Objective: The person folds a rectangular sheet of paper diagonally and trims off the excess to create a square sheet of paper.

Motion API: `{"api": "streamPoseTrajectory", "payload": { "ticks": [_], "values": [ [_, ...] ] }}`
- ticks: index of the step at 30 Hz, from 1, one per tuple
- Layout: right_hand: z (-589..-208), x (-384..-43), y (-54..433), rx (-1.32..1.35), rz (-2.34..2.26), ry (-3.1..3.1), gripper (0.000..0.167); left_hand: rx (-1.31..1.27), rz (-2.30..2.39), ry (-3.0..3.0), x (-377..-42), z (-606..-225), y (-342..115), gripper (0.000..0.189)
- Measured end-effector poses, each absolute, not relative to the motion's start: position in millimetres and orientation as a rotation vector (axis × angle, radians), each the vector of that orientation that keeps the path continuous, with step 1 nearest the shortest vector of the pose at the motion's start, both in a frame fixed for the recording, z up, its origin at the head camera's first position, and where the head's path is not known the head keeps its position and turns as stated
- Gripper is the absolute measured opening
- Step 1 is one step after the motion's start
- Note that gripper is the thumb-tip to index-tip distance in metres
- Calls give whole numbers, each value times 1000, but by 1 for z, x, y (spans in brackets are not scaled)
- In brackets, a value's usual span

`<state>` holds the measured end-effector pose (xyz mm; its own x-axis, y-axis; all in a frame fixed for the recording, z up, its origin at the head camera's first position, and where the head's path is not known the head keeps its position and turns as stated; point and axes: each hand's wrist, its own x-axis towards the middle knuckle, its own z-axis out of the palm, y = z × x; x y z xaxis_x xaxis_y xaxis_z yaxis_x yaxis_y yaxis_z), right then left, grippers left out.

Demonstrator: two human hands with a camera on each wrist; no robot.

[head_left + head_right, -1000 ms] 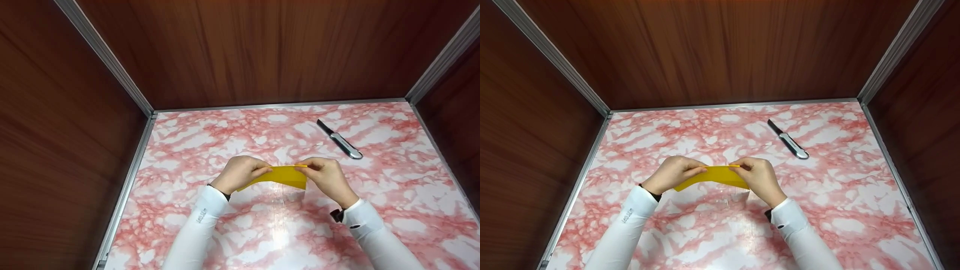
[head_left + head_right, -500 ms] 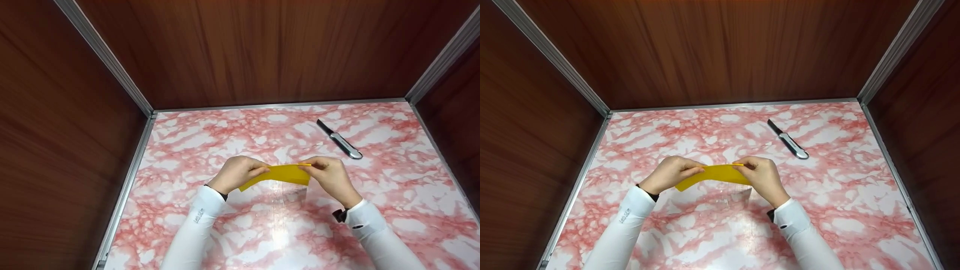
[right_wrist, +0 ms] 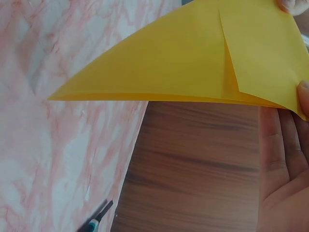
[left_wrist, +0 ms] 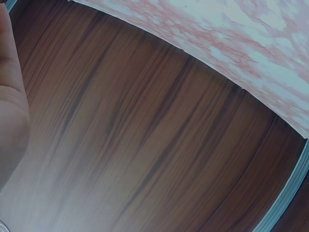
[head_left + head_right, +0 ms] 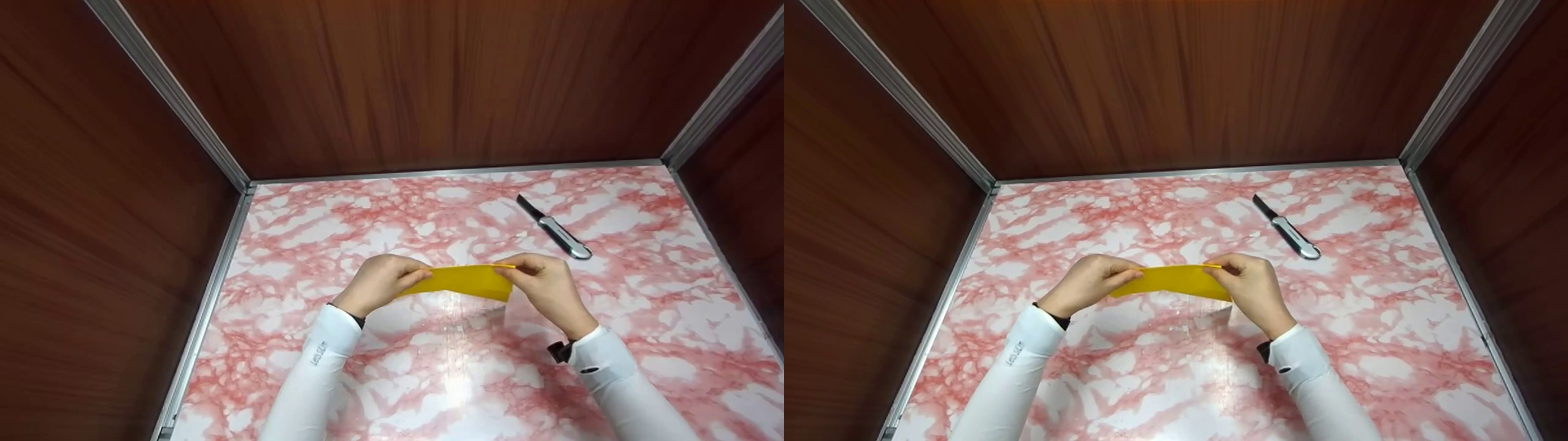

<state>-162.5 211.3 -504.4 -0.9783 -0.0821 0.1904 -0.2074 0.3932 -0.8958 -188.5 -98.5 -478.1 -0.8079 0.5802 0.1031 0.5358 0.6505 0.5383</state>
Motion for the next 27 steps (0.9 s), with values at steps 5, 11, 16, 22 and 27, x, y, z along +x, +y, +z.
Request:
{"api": "streamPoseTrajectory", "payload": {
  "ticks": [5, 11, 16, 22, 27],
  "values": [
    [-506, -162, 215, 255, 1612, -2533, 9, 951, 854, 2783, -188, -478, -101, 32],
    [-506, -161, 220, 250, 1612, -2515, 9, 902, 917, 2760, -188, -480, -105, 32],
    [-505, -160, 224, 244, 1625, -2524, 10, 877, 949, 2747, -187, -482, -108, 31],
    [-505, -159, 226, 226, 1641, -2522, 10, 851, 982, 2740, -186, -483, -111, 31],
    [-507, -159, 229, 217, 1603, -2534, 9, 861, 983, 2748, -186, -483, -113, 31]
  ]
}}
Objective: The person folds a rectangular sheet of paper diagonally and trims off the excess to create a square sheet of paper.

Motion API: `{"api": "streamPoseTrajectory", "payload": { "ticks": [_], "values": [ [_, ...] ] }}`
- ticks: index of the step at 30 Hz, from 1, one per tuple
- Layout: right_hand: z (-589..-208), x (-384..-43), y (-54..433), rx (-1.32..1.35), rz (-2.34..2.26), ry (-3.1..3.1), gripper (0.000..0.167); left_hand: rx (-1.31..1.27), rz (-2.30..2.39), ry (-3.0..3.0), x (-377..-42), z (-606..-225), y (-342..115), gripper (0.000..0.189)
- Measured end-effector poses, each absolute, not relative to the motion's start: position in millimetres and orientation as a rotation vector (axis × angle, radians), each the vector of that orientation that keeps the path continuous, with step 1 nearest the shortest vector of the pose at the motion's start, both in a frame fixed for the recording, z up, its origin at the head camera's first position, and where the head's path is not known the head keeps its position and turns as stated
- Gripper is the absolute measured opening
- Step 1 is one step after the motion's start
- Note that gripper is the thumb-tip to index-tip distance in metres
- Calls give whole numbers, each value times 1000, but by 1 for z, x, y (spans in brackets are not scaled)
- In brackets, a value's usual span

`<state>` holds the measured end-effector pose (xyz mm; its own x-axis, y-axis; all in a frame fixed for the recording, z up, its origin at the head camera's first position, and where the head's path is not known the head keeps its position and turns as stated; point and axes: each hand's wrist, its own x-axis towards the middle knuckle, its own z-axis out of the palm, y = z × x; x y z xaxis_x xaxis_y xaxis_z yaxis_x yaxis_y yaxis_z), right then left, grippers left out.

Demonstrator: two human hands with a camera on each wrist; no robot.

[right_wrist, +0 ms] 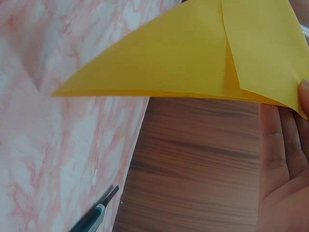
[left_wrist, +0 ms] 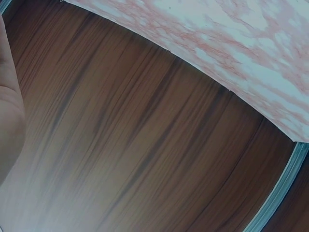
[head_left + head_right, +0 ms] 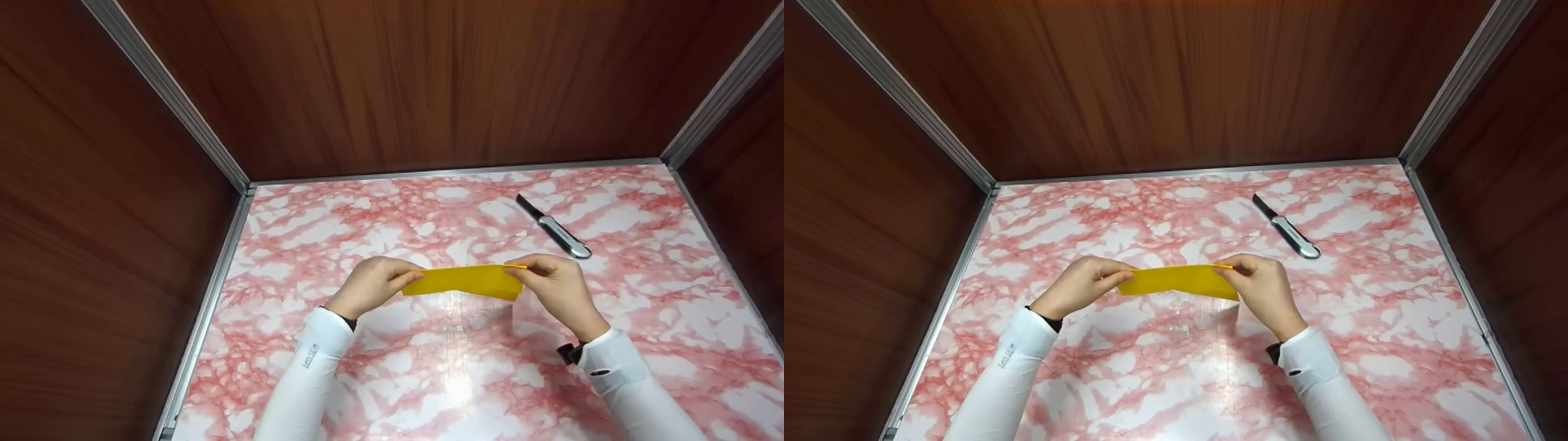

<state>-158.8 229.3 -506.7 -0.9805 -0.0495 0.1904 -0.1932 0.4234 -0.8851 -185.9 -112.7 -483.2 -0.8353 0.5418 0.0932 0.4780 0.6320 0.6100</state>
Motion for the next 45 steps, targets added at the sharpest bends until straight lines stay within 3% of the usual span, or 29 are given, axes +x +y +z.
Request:
{"api": "streamPoseTrajectory", "payload": {
  "ticks": [20, 27, 36, 45],
  "values": [
    [-502, -157, 241, 138, 1620, -2547, 20, 678, 1195, 2643, -188, -486, -127, 24],
    [-504, -157, 240, 166, 1607, -2545, 17, 672, 1129, 2715, -189, -484, -128, 24],
    [-510, -157, 224, 196, 1598, -2579, 13, 932, 657, 3014, -191, -476, -111, 22],
    [-515, -160, 195, 246, 1707, -2546, 12, 1081, 637, 3023, -184, -477, -66, 25]
  ]
}}
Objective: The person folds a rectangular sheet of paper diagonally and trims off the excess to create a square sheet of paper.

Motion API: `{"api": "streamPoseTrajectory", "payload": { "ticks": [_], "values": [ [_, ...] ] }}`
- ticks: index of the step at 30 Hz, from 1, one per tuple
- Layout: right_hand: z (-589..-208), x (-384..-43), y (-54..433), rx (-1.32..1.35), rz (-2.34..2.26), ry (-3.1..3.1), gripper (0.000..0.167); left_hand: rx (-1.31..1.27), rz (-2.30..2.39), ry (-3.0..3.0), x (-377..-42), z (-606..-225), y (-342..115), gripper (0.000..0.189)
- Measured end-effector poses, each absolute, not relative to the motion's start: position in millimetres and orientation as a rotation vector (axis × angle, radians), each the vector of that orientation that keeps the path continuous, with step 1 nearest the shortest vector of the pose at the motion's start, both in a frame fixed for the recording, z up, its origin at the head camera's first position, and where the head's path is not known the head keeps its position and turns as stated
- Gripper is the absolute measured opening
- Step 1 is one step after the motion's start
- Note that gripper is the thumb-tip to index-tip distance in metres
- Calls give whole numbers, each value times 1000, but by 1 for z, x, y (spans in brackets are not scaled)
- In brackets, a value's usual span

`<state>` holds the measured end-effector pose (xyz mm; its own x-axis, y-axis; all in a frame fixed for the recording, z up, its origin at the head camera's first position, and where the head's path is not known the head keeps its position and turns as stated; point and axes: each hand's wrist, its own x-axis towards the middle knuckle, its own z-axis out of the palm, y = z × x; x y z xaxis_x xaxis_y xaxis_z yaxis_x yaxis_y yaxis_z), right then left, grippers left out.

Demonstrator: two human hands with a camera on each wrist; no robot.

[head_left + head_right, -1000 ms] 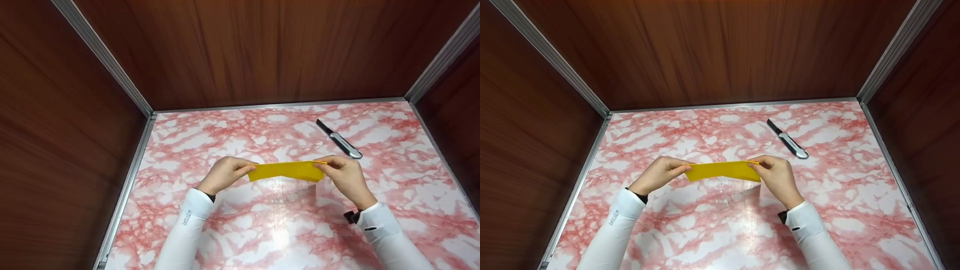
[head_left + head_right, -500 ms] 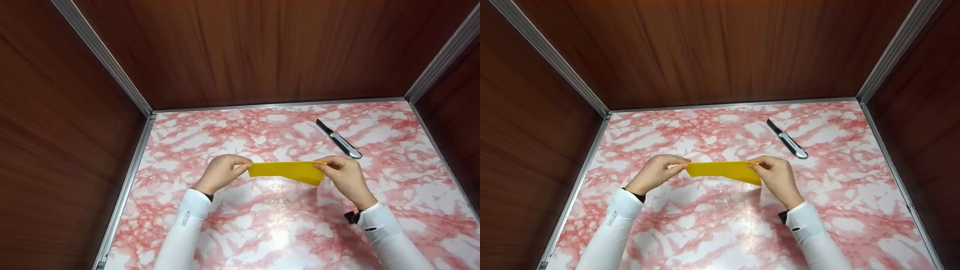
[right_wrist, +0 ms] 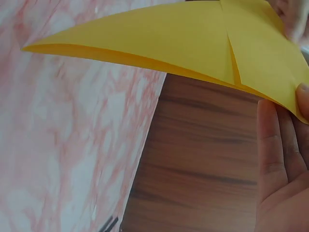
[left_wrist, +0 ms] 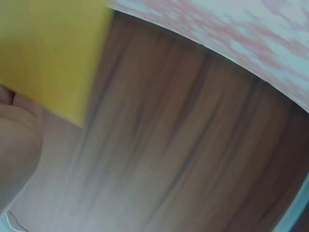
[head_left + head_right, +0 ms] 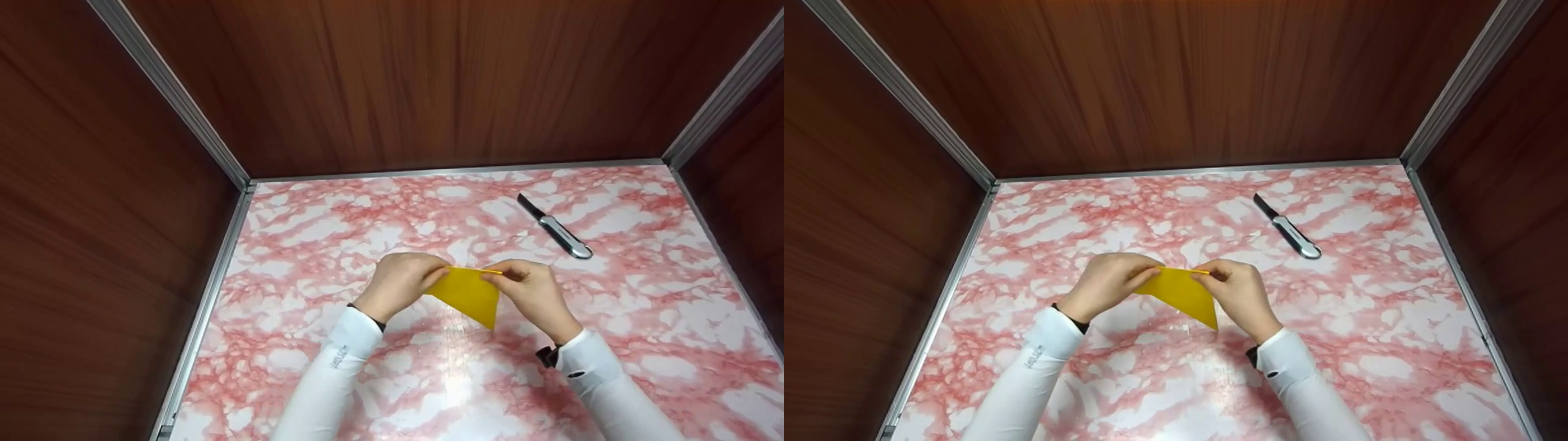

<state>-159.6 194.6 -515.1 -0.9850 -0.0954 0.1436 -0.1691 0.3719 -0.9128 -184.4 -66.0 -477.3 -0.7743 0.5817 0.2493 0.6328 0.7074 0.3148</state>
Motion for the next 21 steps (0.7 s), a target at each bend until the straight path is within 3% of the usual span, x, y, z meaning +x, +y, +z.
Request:
{"api": "streamPoseTrajectory", "payload": {
  "ticks": [6, 21],
  "values": [
    [-510, -158, 183, 242, 1778, -2520, 10, -1016, -616, -2714, -181, -478, -48, 23],
    [-518, -157, 186, 470, 1634, -2428, 10, -1051, -674, -2710, -183, -478, -55, 20]
  ]
}}
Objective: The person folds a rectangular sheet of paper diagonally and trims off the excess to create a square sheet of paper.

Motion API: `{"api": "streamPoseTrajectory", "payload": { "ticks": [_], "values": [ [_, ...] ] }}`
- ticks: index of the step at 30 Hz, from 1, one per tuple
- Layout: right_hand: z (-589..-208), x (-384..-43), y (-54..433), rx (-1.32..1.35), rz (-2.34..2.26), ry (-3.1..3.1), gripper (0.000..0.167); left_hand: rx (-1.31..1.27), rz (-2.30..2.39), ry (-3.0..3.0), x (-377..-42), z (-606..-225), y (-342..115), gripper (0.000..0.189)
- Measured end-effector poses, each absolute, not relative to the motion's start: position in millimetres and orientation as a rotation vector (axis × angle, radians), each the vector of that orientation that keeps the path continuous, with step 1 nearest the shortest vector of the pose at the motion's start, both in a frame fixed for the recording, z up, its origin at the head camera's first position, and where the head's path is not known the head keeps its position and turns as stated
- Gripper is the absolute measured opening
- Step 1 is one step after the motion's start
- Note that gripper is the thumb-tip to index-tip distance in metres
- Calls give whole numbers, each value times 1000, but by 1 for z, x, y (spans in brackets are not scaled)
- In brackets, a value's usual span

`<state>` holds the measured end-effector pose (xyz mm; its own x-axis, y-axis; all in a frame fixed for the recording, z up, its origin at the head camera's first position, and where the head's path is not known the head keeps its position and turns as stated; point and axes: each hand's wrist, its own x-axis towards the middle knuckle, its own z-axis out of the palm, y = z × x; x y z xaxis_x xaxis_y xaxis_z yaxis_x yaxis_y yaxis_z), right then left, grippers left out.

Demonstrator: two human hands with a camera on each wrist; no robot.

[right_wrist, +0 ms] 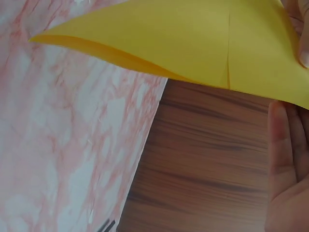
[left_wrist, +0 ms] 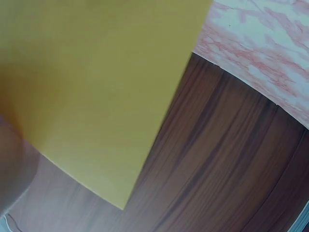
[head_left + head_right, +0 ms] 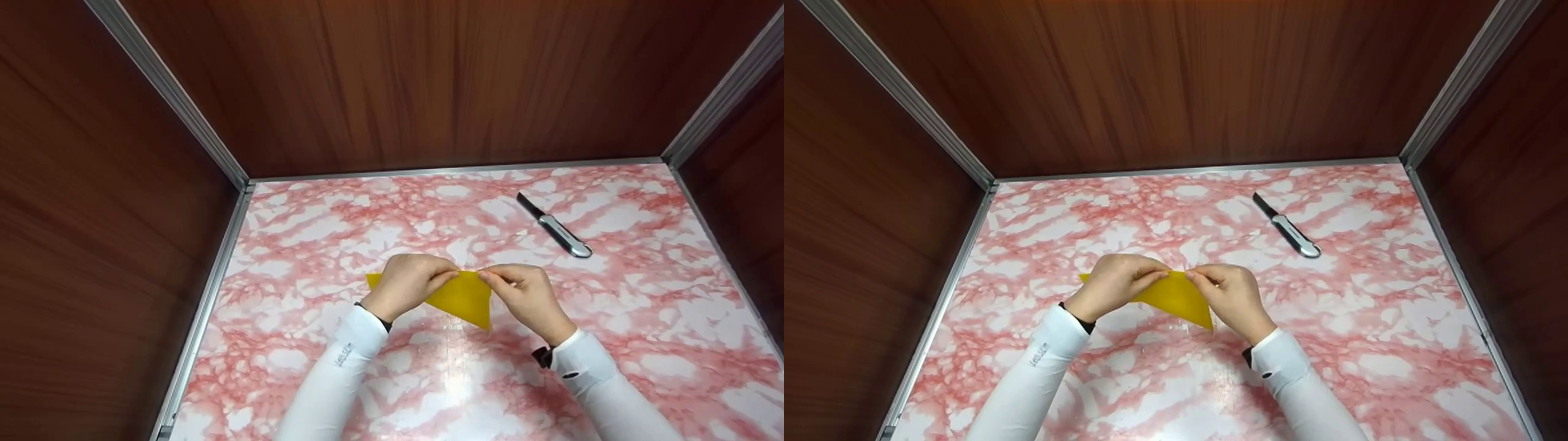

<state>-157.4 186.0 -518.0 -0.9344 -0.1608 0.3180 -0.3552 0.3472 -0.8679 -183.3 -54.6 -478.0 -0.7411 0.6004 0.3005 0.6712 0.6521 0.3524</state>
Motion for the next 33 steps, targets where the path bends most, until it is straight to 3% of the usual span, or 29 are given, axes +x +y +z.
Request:
{"api": "streamPoseTrajectory", "payload": {
  "ticks": [8, 17, 25, 33],
  "values": [
    [-520, -158, 189, 458, 1698, -2551, 16, -1036, -718, -2739, -184, -474, -59, 21],
    [-523, -159, 185, 451, 1577, -2540, 6, -1042, -719, -2674, -182, -477, -41, 23],
    [-529, -159, 177, 495, 1438, -2503, 6, -1052, -617, -2581, -173, -477, -19, 18],
    [-529, -157, 184, 478, 1556, -2482, 10, -1062, -651, -2637, -174, -477, -26, 22]
  ]
}}
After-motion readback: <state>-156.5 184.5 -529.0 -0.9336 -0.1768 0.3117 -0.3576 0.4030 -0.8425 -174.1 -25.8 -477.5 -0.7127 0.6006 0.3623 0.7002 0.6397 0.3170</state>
